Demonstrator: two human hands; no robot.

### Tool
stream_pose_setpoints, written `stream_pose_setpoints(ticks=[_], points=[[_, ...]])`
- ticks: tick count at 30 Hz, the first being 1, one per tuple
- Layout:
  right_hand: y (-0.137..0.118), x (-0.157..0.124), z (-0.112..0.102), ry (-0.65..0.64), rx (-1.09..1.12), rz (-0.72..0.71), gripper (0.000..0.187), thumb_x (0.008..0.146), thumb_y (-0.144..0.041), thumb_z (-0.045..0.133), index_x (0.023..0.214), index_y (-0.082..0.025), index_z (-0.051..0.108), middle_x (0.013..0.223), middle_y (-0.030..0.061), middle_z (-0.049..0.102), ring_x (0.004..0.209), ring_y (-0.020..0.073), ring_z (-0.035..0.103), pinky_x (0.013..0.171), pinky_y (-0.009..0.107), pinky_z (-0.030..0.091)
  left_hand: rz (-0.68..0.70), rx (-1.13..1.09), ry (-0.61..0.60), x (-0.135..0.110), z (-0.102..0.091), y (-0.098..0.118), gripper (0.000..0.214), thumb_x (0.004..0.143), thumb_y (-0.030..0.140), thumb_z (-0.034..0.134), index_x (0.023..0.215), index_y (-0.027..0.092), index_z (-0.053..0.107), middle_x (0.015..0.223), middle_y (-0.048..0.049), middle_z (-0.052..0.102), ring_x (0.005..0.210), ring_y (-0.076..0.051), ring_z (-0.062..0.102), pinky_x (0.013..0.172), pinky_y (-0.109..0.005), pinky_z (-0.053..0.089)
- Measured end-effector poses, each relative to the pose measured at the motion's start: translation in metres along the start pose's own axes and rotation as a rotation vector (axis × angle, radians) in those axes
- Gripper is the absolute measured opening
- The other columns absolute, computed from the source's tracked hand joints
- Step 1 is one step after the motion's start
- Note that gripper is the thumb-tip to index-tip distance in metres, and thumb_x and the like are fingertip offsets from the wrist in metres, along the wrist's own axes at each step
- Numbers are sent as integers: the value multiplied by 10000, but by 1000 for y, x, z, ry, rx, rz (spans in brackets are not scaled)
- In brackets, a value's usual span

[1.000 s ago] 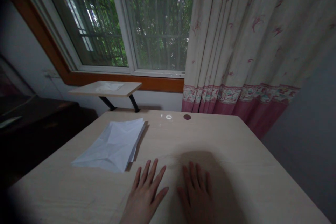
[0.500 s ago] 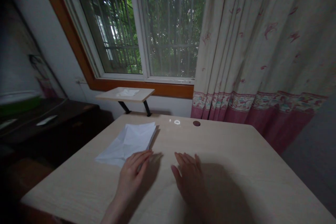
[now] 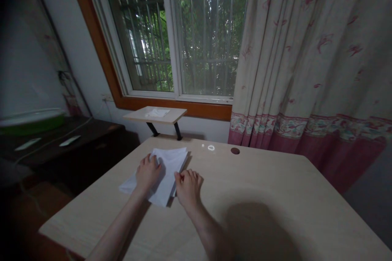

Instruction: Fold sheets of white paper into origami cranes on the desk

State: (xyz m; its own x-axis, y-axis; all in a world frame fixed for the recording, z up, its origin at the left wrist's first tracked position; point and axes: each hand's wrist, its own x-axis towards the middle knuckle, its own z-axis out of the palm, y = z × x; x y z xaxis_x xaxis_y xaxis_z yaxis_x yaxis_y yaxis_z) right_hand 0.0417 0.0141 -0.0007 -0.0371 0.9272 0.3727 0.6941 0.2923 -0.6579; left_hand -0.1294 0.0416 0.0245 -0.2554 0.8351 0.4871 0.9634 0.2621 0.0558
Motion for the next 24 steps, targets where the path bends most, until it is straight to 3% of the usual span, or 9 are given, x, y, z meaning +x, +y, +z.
stream_pose_setpoints(ticks=[5,10,14,18,24], points=[[3,-4,17,-38,71,-68,355,971,-449,491,729,-214,600,773,9,671,821,203,610,789,321,334,-12,32,-21,-8,11,-8,348,921,256,426,1160,90,618,1260,-207,585,1137,-356,525,887,-458,450],[7,-7,20,-68,39,-81,254,926,-314,573,692,-214,583,726,-2,636,748,190,587,714,291,337,28,28,19,-13,12,-10,329,881,181,474,1159,109,637,1284,-188,588,1204,-364,472,923,-478,425],[5,-7,16,-54,63,-74,245,903,-250,580,660,-212,572,721,-4,593,716,172,555,668,268,343,49,11,28,-14,8,-12,396,857,69,432,1192,136,632,1288,-147,601,1126,-333,540,921,-476,439],[5,-7,11,-34,177,-48,277,894,-262,585,621,-215,587,691,-13,538,700,161,530,642,254,352,78,-93,12,-14,2,-16,484,802,-6,395,1185,175,630,1283,-104,605,1058,-265,592,868,-387,496],[10,-7,6,29,404,-23,267,872,-325,614,630,-212,609,680,-25,506,701,161,511,642,255,368,100,-220,126,-14,-10,-18,385,794,39,418,1060,175,661,1238,-106,600,1051,-279,575,914,-414,503]])
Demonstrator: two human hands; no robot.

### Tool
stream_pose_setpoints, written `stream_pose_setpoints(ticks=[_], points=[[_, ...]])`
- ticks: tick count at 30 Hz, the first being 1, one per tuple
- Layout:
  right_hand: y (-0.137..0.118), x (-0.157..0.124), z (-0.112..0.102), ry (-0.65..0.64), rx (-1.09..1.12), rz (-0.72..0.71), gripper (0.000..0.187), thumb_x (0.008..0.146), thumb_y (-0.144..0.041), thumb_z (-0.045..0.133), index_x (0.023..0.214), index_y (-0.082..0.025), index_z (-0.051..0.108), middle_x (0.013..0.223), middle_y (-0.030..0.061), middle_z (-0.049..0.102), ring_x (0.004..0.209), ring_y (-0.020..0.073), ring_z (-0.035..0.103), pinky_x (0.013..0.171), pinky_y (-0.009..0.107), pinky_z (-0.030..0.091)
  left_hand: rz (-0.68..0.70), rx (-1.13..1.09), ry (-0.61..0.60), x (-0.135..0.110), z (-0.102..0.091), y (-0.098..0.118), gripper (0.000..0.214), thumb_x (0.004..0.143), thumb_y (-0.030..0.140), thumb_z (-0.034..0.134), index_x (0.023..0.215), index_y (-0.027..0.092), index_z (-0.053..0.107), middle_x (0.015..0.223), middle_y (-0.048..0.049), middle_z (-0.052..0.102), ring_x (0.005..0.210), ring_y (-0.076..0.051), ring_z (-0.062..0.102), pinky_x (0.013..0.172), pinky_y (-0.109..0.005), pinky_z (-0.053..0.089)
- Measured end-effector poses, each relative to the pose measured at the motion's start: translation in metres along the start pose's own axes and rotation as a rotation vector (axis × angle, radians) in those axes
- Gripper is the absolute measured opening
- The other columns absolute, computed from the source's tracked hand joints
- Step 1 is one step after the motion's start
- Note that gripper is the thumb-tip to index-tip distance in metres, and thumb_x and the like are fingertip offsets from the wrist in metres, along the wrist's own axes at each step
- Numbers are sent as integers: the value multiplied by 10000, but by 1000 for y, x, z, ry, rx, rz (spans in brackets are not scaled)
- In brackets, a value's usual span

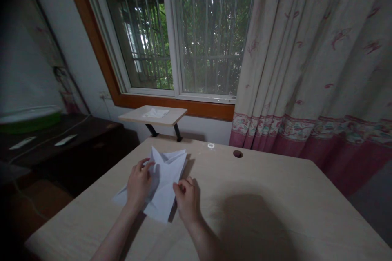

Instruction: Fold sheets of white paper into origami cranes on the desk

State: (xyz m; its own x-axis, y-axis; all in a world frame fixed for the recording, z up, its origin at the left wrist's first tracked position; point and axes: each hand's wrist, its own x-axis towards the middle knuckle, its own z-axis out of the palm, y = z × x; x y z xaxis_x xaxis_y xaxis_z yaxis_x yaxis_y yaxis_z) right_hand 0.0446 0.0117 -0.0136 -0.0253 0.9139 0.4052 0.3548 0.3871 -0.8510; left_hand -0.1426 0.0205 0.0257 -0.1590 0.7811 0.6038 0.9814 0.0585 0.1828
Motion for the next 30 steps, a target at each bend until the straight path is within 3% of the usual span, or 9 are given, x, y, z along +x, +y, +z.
stream_pose_setpoints(ticks=[7,12,16,23,25,30], points=[[-4,7,-29,49,156,-36,268,893,-360,568,668,-212,568,796,2,570,761,162,559,689,259,424,178,-184,164,-5,-6,6,370,844,30,383,1046,209,637,1262,-101,575,1099,-254,564,947,-415,518],[10,13,-74,102,144,-31,294,904,-430,528,712,-213,573,875,33,603,843,182,587,747,271,456,405,-321,215,-10,1,21,389,908,39,345,1131,200,620,1312,-122,557,1139,-236,583,900,-389,555],[28,13,-116,149,94,11,338,895,-489,515,699,-218,564,822,27,597,769,180,578,688,268,461,548,-430,212,-13,1,44,348,950,73,367,1160,203,611,1310,-128,559,1100,-215,611,833,-338,578],[40,-5,-177,151,6,-35,340,908,-473,518,683,-220,546,770,22,592,720,186,560,670,285,443,596,-647,74,-20,6,93,352,885,6,432,1116,201,613,1367,-127,469,1093,-206,569,856,-341,564],[50,-11,-191,103,-44,-23,338,935,-461,480,713,-219,559,778,31,607,765,199,575,725,298,448,573,-727,7,-22,12,107,357,866,-6,442,1085,208,627,1373,-119,453,1092,-208,558,854,-346,561],[84,-20,-218,76,-214,-13,384,927,-485,457,648,-228,514,696,21,580,672,191,552,645,291,433,466,-847,-115,-32,30,136,360,803,-42,451,964,200,663,1363,-107,446,1048,-207,559,892,-381,544]])
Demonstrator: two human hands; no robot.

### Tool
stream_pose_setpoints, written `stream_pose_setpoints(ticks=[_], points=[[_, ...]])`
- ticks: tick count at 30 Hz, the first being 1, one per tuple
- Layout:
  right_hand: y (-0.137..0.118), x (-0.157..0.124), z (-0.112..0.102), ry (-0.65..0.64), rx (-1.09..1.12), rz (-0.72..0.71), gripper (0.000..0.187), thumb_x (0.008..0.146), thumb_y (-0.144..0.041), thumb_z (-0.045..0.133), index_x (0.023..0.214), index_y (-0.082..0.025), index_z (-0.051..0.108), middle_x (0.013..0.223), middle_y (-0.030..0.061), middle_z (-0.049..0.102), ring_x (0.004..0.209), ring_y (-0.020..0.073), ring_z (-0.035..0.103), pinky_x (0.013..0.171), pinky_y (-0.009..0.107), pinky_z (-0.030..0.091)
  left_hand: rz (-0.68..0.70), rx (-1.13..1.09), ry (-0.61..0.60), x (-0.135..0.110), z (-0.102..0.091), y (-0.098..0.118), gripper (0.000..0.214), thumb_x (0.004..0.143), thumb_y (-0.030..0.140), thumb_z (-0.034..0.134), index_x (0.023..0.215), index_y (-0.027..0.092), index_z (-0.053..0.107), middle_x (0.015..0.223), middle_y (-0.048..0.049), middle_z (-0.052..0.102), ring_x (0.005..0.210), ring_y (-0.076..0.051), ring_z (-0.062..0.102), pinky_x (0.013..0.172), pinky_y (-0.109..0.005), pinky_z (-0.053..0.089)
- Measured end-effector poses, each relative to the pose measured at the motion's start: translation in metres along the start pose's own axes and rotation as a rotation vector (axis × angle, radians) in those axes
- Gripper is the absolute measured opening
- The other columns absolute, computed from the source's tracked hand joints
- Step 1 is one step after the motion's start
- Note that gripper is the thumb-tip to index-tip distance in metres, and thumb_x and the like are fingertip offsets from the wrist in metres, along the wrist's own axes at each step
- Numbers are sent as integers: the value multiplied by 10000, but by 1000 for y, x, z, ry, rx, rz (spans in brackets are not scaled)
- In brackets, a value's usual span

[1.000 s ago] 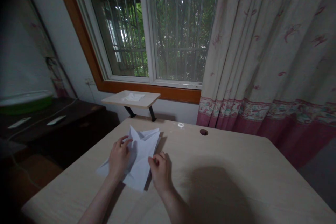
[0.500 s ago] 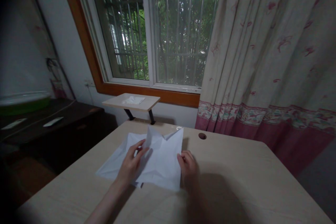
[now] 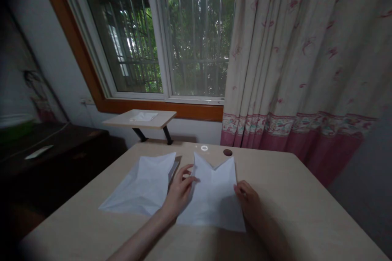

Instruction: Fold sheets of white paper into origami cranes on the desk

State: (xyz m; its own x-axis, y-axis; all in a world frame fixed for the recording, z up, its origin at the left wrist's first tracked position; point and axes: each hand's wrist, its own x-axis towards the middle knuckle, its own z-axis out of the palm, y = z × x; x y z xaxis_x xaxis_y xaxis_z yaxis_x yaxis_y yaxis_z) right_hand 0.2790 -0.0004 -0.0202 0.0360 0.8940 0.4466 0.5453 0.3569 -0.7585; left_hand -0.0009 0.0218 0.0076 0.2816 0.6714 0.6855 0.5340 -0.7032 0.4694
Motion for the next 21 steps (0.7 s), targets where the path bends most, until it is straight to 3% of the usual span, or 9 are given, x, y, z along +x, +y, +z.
stream_pose_setpoints(ticks=[5,9,15,19,21], points=[[28,-1,-8,5,-228,-17,364,909,-427,441,607,-232,500,648,22,574,649,202,552,647,315,428,-52,-1,-50,-12,21,-5,498,720,-124,381,940,217,671,1354,-93,463,1175,-234,512,995,-441,484],[39,-1,-9,-26,-378,-3,303,888,-322,463,605,-228,520,673,35,611,712,225,580,693,345,434,-56,22,-57,-22,25,-10,505,741,-126,360,948,219,665,1325,-99,487,1223,-250,473,1008,-470,472],[25,-2,-12,-75,-598,-100,269,900,-232,490,636,-217,540,735,43,619,758,224,574,713,352,432,-11,172,-200,-26,15,-4,590,662,-162,372,977,238,670,1356,-79,490,1235,-282,439,978,-487,490],[11,-4,-13,-98,-718,-146,189,879,-222,534,693,-211,568,792,59,622,798,243,580,737,385,448,19,357,-160,-24,11,-2,565,673,-145,440,992,251,685,1442,-75,431,1273,-344,395,1007,-598,426],[9,-5,-12,-89,-727,-121,126,855,-209,546,734,-209,580,828,74,629,809,251,587,733,391,469,39,359,-150,-24,12,-4,538,701,-135,454,1008,241,684,1454,-89,427,1296,-342,393,1022,-594,422]])
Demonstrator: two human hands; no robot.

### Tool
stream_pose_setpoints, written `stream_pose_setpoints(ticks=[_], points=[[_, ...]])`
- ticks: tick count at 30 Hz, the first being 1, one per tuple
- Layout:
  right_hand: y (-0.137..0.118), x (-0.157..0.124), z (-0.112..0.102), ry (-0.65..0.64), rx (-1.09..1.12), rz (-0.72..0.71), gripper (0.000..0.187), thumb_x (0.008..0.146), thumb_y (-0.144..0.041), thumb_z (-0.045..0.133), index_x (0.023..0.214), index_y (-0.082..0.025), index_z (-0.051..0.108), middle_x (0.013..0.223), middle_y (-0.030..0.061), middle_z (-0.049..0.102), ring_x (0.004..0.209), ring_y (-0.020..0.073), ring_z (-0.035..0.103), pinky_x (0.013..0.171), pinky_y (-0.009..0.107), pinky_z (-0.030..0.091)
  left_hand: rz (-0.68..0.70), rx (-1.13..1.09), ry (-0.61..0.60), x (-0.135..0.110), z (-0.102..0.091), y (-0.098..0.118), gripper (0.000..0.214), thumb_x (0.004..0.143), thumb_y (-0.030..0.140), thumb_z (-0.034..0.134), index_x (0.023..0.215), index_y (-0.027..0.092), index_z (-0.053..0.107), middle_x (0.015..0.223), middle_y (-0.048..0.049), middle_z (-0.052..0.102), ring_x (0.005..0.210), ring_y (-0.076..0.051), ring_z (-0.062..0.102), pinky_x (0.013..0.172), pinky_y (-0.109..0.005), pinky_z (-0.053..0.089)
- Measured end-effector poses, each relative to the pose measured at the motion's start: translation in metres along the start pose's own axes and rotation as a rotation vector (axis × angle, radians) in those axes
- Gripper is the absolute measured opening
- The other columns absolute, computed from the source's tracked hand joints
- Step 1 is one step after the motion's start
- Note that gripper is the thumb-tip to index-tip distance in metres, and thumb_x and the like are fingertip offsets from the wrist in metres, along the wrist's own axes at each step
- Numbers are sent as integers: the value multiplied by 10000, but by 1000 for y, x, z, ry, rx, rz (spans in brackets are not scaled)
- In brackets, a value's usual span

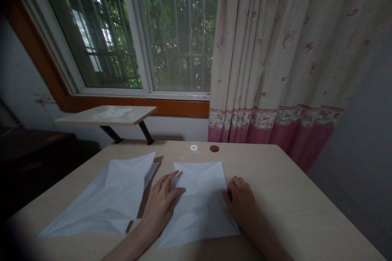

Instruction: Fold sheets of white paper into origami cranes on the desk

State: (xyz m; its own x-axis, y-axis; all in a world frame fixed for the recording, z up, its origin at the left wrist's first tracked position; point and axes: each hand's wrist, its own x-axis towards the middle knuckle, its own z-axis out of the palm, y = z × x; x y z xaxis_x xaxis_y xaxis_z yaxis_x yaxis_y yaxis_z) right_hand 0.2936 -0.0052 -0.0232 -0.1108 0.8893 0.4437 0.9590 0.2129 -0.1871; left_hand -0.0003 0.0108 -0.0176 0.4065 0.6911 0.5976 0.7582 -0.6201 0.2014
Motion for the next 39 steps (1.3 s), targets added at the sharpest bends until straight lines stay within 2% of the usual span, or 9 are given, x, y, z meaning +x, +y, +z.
stream_pose_setpoints(ticks=[2,5,8,11,15,22,27,32,39], points=[[1,0,2,23,34,12,81,828,-176,536,845,-202,611,922,98,651,875,264,604,776,410,496,30,-51,-34,-1,3,-3,541,709,-136,441,1023,233,679,1430,-86,470,1307,-308,419,1041,-550,438],[6,-1,7,65,92,-82,374,815,-123,482,1167,-179,596,1219,139,633,1137,282,576,979,480,459,39,-130,-115,-2,8,-5,520,765,-98,432,1089,235,664,1389,-70,536,1289,-252,486,1056,-476,466],[8,-3,9,-66,94,-234,565,829,-68,400,1367,-208,505,1443,105,515,1323,235,475,1123,500,343,-69,-156,-168,-1,7,-4,360,895,46,451,1115,231,667,1352,-71,578,1218,-227,570,1031,-424,502],[5,-4,5,-237,77,-238,604,831,-47,365,1384,-239,515,1469,65,493,1363,202,440,1157,492,302,-154,-159,-208,2,1,2,246,964,227,479,1107,226,679,1316,-68,610,1176,-225,605,1022,-407,509],[1,-2,0,-288,86,-137,520,886,-109,373,1352,-249,557,1456,57,504,1361,208,445,1155,518,295,-154,-132,-259,5,-3,7,297,920,315,598,1196,212,635,1334,-83,601,1207,-248,581,1036,-421,491],[11,-1,13,-137,217,-139,373,947,-357,501,1274,-223,621,1346,107,612,1264,267,546,1111,554,346,-100,-98,-155,2,7,-4,303,889,285,643,1183,215,639,1403,-100,534,1323,-291,462,1094,-494,408],[16,1,20,-54,206,-99,549,903,-442,571,1376,-169,517,1410,164,540,1301,314,488,1093,544,363,-117,-98,-159,3,6,-6,353,873,276,659,1218,217,622,1462,-120,475,1344,-326,437,1104,-558,361],[18,1,26,-53,189,-18,685,865,-491,594,1439,-155,430,1413,184,526,1328,360,442,1082,562,356,-62,-230,-172,5,4,-4,291,924,132,522,1169,235,641,1339,-80,606,1211,-241,579,1121,-549,342],[22,3,29,-3,256,-15,716,832,-522,609,1431,-178,427,1361,182,567,1247,362,520,1026,526,412,-107,-356,-35,3,6,-7,413,896,19,396,1160,221,642,1396,-90,524,1301,-226,494,1085,-454,435]])
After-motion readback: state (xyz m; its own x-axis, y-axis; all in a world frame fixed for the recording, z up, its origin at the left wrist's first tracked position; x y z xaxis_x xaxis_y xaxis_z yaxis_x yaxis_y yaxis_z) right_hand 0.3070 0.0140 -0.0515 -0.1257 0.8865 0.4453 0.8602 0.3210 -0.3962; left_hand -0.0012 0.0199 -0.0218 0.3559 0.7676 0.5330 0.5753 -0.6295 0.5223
